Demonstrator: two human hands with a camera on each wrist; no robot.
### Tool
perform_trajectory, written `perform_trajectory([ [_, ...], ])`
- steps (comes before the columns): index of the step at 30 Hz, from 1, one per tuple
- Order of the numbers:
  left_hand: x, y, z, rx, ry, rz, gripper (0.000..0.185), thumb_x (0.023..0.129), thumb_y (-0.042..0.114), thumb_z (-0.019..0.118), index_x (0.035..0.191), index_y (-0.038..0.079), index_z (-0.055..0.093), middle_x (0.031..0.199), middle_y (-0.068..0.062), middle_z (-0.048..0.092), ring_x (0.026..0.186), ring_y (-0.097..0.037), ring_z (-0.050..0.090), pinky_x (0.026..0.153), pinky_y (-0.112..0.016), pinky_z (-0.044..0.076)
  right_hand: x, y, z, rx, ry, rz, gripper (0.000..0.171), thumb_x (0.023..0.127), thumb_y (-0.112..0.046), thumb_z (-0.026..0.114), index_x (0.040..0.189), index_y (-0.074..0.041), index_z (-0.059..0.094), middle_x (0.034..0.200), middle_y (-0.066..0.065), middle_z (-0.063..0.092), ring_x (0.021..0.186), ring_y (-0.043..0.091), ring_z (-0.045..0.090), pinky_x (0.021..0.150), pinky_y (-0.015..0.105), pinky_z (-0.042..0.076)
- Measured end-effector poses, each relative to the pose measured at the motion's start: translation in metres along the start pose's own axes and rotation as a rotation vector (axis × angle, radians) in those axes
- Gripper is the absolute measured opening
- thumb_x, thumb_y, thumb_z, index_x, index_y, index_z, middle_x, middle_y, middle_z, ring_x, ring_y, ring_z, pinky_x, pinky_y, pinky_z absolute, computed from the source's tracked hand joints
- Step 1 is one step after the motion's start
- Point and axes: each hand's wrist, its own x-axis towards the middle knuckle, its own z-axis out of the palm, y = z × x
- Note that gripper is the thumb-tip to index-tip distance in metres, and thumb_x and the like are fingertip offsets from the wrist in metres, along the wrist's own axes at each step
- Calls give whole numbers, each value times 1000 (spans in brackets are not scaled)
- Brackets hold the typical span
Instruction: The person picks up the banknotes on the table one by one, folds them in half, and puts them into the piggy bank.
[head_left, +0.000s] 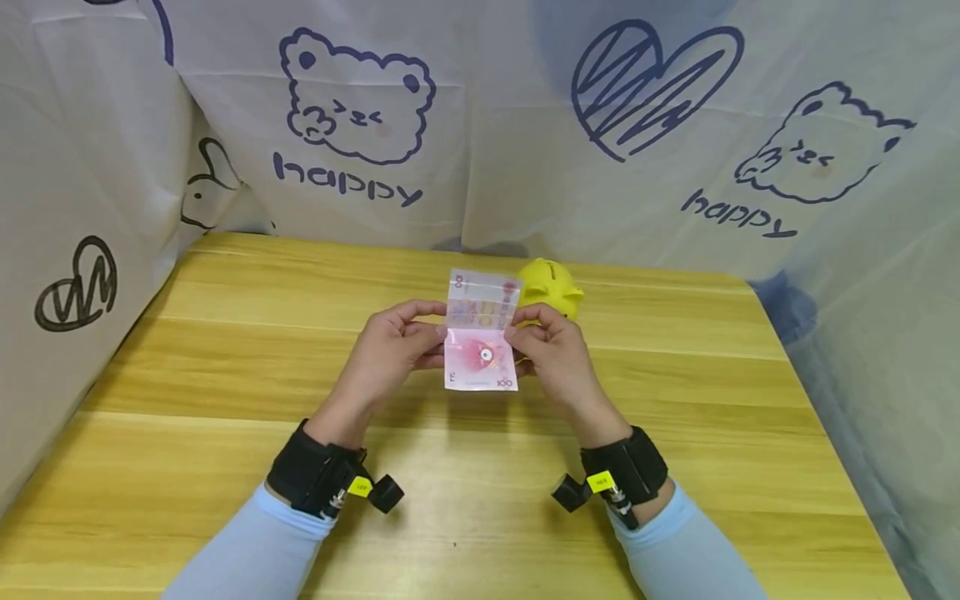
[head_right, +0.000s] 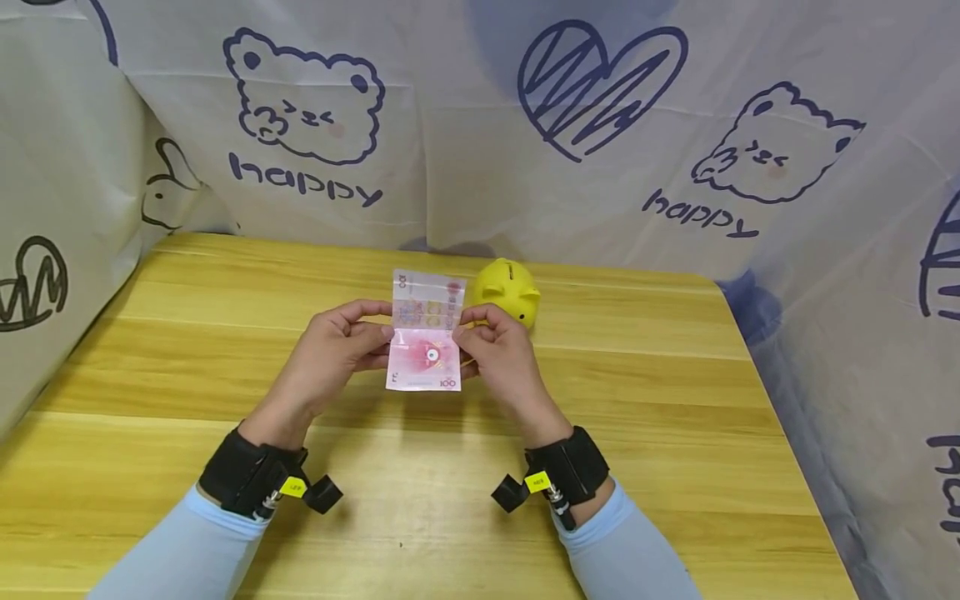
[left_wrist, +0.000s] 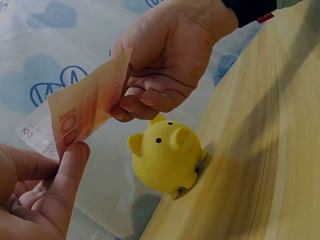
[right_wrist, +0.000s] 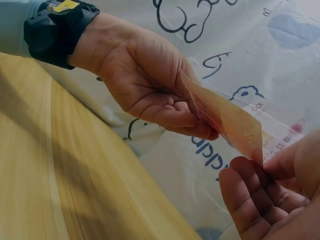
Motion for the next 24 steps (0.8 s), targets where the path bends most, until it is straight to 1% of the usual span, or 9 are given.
perform_trajectory([
  [3, 1, -1, -1, -6, 4, 9, 28, 107, 4, 57, 134, 1, 63, 116, -23, 76, 87, -19, 78, 82, -35, 67, 0, 1, 0, 15, -9, -7, 10, 106, -5, 59, 114, -1, 61, 86, 1, 75, 74, 17, 66, 59, 27, 58],
  [6, 2, -2, -1, -8, 8, 16, 23, 107, 4, 56, 127, -3, 67, 117, -22, 74, 88, -18, 77, 82, -33, 66, -1, 1, 2, 31, -11, -14, 13, 106, -4, 56, 115, 2, 63, 90, 2, 75, 77, 16, 68, 60, 27, 60],
  [9, 2, -3, -1, -7, 11, 16, 23, 108, 5, 55, 121, -6, 70, 122, -20, 71, 92, -18, 74, 83, -30, 66, -3, 0, 3, 14, -2, -29, 16, 106, -2, 54, 116, 2, 66, 96, 4, 72, 80, 16, 68, 61, 27, 60],
  [11, 2, -2, -1, -5, 9, 18, 25, 108, 7, 55, 121, -7, 71, 126, -20, 70, 95, -19, 73, 85, -30, 66, -4, -1, 3, -6, -5, -43, 18, 106, -2, 53, 114, 4, 68, 98, 7, 69, 80, 16, 68, 62, 28, 61],
  [13, 1, -2, -1, -1, 14, 21, 25, 108, 9, 57, 121, -6, 72, 126, -20, 71, 98, -21, 74, 86, -32, 66, -5, -1, 3, -26, -13, -57, 19, 106, -1, 52, 115, 5, 69, 100, 9, 70, 80, 17, 67, 62, 28, 60],
  [16, 1, -2, -2, 37, 32, 41, 22, 105, 10, 63, 120, -4, 72, 121, -20, 74, 98, -23, 75, 88, -35, 66, -5, 0, 4, -22, -23, -64, 23, 107, -4, 53, 122, 6, 68, 103, 13, 71, 81, 19, 68, 63, 29, 63],
  [19, 1, -4, -1, 98, 66, 70, 19, 103, 10, 68, 119, 1, 73, 113, -18, 77, 96, -24, 77, 89, -41, 66, -3, 1, 3, -35, -22, -59, 28, 109, -14, 56, 127, 4, 67, 106, 15, 73, 85, 21, 70, 66, 32, 64],
  [21, 0, -4, 1, 139, 80, 85, 18, 103, 10, 68, 119, 3, 72, 108, -16, 78, 93, -24, 77, 90, -45, 65, -2, 2, 4, -72, -23, -55, 29, 109, -20, 60, 124, 2, 69, 105, 15, 73, 87, 22, 70, 68, 34, 65],
  [24, 0, -6, 3, 168, 73, 84, 18, 103, 11, 68, 120, 5, 72, 104, -15, 77, 91, -24, 76, 89, -45, 66, -1, 5, 5, -124, -18, -54, 26, 106, -22, 66, 111, 3, 73, 100, 13, 73, 84, 20, 70, 67, 35, 65],
])
